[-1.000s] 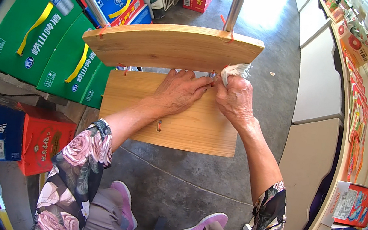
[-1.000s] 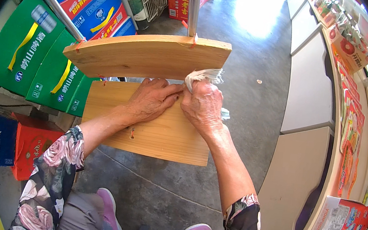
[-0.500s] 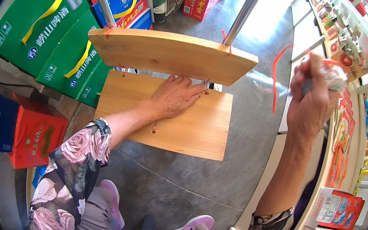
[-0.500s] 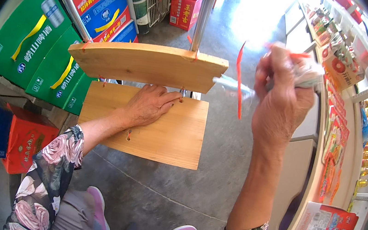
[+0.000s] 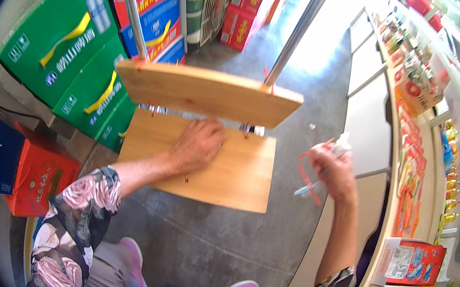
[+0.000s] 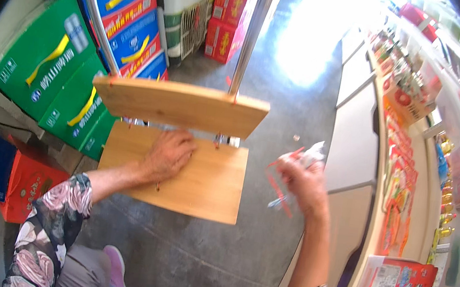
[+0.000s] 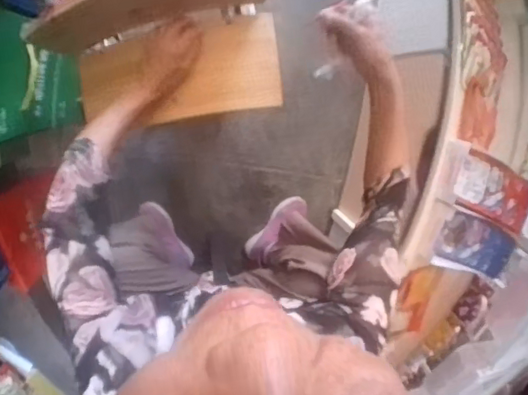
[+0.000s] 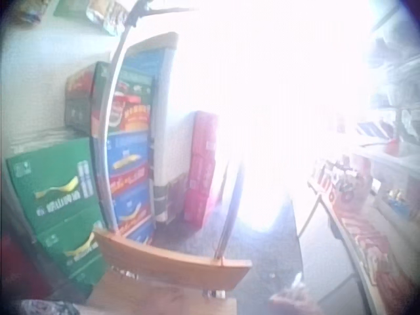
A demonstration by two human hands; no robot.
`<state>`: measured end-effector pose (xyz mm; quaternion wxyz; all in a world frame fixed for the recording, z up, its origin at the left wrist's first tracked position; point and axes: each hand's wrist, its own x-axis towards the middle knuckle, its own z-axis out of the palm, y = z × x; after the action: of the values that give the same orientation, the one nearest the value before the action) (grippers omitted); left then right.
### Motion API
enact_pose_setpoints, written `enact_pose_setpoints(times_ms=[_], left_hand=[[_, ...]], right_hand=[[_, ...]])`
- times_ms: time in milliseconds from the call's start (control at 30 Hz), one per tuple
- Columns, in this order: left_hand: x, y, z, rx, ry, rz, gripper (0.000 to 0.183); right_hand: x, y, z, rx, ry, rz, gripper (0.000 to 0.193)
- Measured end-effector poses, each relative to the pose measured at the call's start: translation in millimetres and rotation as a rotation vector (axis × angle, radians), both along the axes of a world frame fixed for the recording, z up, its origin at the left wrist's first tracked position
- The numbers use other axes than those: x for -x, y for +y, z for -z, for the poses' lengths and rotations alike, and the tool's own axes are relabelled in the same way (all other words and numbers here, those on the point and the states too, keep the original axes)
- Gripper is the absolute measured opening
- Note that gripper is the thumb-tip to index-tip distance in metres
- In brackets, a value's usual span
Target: The person uses pliers to remove a white plastic piece from the axle of a small wooden cart. They then reposition the cart and use a white cloth to wipe the wooden seat and backrest surfaces.
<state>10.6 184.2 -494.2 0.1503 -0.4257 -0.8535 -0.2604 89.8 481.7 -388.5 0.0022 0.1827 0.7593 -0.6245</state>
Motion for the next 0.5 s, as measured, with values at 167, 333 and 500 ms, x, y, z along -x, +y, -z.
enact_pose_setpoints(times_ms=[167,333,500], left_hand=[[-14,25,-23,-0.237,-0.335,0.087,0.031],[-39,47,-41,-0.493,-1.073,0.295,0.035],[-36,43,-48,-0.331,-1.139,0.221,0.023]], right_hand=[[5,-32,2,-0.02,-0.1,-0.18,0.013],[8,-73,3,-0.023,-0.009,-0.304,0.012],[4,-81,0,-0.033,0.04,-0.206,0.012]])
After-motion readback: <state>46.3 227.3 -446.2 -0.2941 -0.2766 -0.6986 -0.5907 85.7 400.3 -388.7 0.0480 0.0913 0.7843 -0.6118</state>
